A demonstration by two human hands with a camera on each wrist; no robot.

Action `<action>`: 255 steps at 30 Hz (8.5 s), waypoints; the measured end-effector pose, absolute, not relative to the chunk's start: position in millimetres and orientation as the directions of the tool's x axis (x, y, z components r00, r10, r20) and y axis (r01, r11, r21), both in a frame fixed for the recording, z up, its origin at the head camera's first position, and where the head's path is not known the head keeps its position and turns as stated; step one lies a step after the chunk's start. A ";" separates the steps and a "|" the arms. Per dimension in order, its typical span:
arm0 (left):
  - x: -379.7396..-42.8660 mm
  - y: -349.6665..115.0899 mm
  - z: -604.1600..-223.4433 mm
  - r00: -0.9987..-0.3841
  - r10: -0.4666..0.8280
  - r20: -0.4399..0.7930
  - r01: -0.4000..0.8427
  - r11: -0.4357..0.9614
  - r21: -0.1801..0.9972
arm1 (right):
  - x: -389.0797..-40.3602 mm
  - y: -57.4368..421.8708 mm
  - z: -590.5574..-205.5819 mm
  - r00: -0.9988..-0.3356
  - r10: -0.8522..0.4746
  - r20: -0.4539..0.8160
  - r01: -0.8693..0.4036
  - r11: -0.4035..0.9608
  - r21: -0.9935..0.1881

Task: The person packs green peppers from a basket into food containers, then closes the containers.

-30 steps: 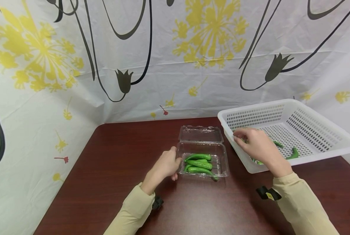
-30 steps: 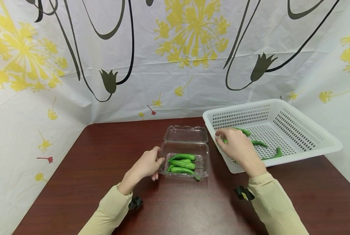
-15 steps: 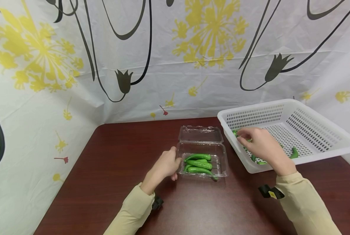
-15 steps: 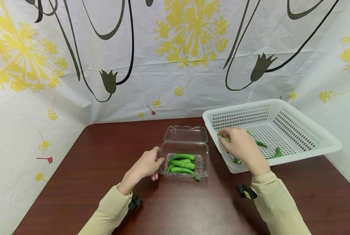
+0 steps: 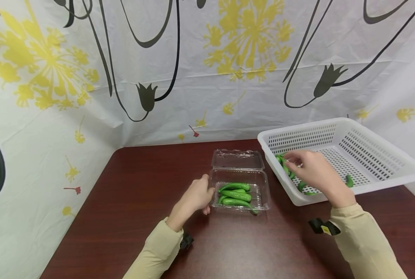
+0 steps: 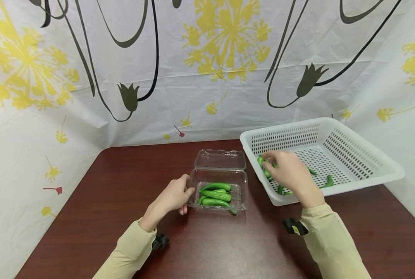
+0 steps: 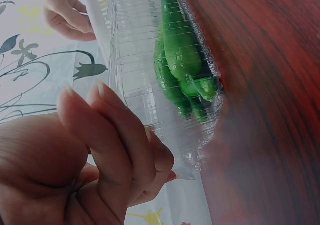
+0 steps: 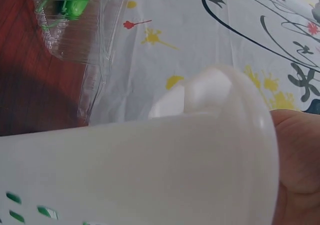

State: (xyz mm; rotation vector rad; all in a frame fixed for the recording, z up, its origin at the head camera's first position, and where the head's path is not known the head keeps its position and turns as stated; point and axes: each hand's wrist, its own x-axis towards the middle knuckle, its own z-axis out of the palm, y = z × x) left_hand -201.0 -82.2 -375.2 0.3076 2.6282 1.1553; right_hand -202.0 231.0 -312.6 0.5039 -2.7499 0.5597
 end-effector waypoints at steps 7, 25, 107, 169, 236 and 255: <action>-200.7 -81.6 -375.1 -0.946 0.293 -0.137 0.096 0.658 0.747 | -201.5 236.5 -310.0 -0.914 -0.269 0.305 -0.367 0.867 -0.336; -201.0 -82.0 -375.6 -0.945 0.292 -0.145 0.095 0.673 0.733 | -203.1 249.2 -309.0 -0.930 -0.263 0.258 -0.343 0.874 -0.345; -200.5 -82.4 -373.9 -0.945 0.293 -0.146 0.103 0.689 0.717 | -212.4 293.6 -323.4 -0.953 -0.289 -0.090 -0.237 0.899 -0.369; -201.2 -83.1 -377.5 -0.945 0.299 -0.133 0.107 0.666 0.739 | -218.9 310.3 -341.5 -0.950 -0.241 -0.200 -0.162 0.925 -0.344; -201.6 -82.9 -377.5 -0.946 0.293 -0.140 0.102 0.678 0.728 | -220.4 309.8 -342.4 -0.998 -0.059 0.003 -0.055 0.923 -0.380; -201.0 -82.5 -376.9 -0.946 0.290 -0.148 0.093 0.676 0.731 | -221.2 306.8 -341.4 -0.989 0.015 0.150 -0.050 0.905 -0.421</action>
